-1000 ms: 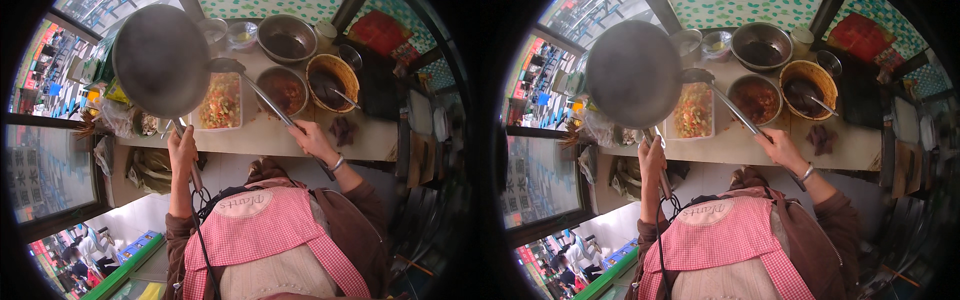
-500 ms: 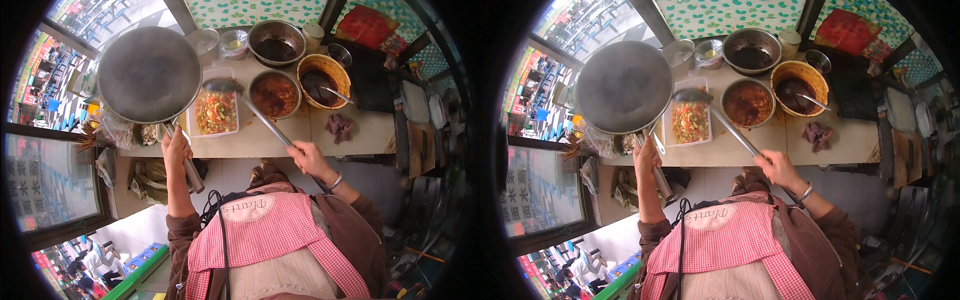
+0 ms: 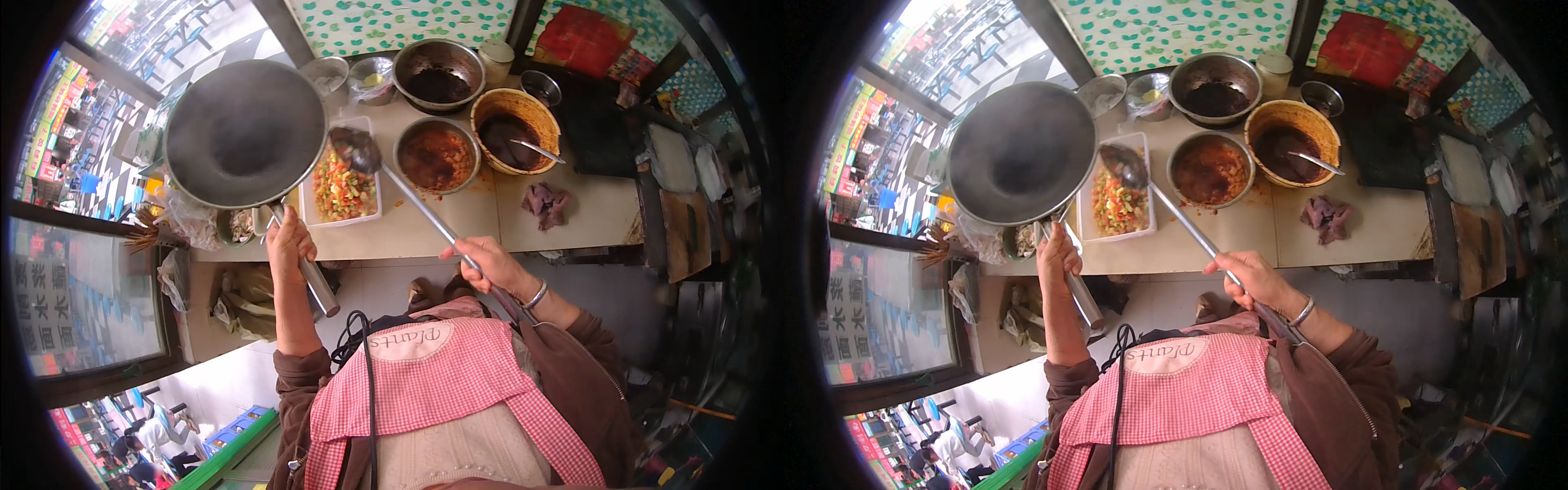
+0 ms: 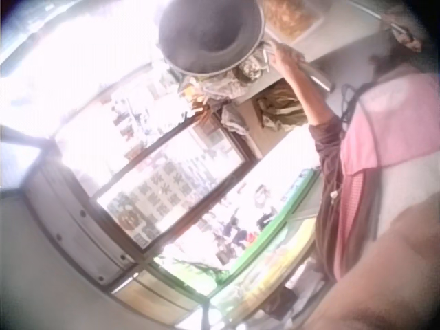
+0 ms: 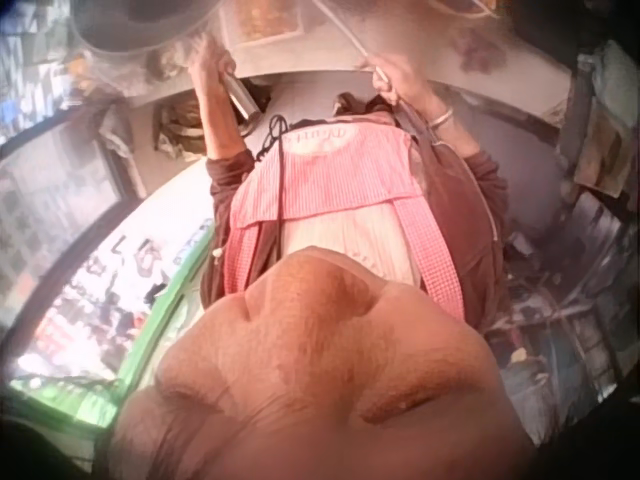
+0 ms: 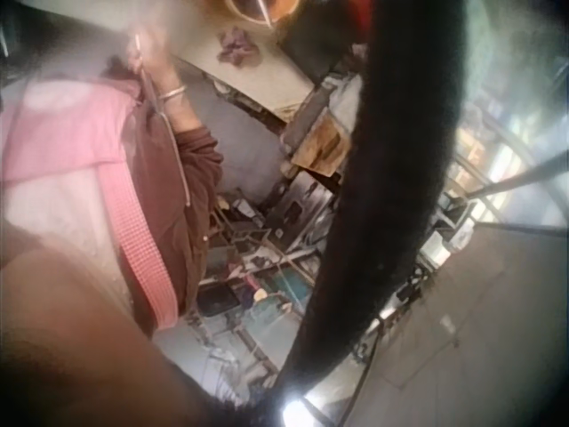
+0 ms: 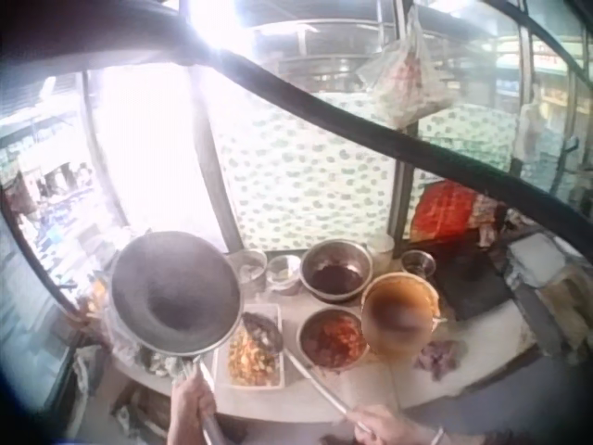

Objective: The person stir-fries chopped vegetables in a pan on an induction cooktop, adds chopped green onions, and transfers the cooked mixture into a rectangular container. The person uses a ladle to stir and a cleaver to scrape the green onions from the cutting board.

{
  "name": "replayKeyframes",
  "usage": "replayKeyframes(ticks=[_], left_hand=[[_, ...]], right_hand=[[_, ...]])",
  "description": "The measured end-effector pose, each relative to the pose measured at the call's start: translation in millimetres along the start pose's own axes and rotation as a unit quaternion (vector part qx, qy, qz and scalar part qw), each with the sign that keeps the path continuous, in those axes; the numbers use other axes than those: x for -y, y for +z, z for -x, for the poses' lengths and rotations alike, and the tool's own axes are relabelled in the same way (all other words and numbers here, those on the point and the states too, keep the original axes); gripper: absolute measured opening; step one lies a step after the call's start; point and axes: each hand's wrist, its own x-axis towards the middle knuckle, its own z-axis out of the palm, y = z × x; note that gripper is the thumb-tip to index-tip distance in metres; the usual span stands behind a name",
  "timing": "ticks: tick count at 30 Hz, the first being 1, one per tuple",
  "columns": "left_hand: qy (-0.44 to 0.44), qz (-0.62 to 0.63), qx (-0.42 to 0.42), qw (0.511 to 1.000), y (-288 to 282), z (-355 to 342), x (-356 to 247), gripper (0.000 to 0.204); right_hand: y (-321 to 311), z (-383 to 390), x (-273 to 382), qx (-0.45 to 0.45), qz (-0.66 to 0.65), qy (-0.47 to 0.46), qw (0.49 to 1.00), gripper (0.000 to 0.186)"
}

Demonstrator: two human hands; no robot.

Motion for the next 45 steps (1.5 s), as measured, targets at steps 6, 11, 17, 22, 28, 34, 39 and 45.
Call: replayKeyframes(ticks=[6, 11, 17, 22, 28, 34, 39, 45], left_hand=[[0.004, 0.003, 0.024, 1.000, 44, -1, -1, 0.035], [-0.044, -0.006, 0.144, 0.989, 111, 10, 23, 0.033], [-0.180, 0.043, 0.248, 0.951, 251, 42, 82, 0.024], [-0.319, 0.054, 0.412, 0.852, 394, 51, 146, 0.029], [-0.419, 0.031, 0.437, 0.796, 541, 55, 228, 0.032], [-0.394, 0.007, 0.436, 0.809, 599, 50, 294, 0.032], [-0.264, -0.123, 0.400, 0.869, 636, 43, 346, 0.047], [0.113, -0.511, 0.494, 0.694, 560, 30, 270, 0.066]], right_hand=[[-32, 63, 0, 0.070, -0.018, 0.008, 0.997, 0.046], [-108, 154, -16, 0.063, -0.113, -0.078, 0.988, 0.050], [-213, 256, -26, -0.028, -0.238, -0.192, 0.952, 0.062], [-279, 326, -46, -0.082, -0.294, -0.291, 0.907, 0.063], [-304, 378, -78, -0.178, -0.286, -0.306, 0.890, 0.063], [-321, 389, -109, -0.186, -0.330, -0.276, 0.883, 0.064], [-332, 377, -116, -0.138, -0.291, -0.270, 0.907, 0.064], [-320, 327, -38, -0.068, -0.197, -0.234, 0.949, 0.061]])
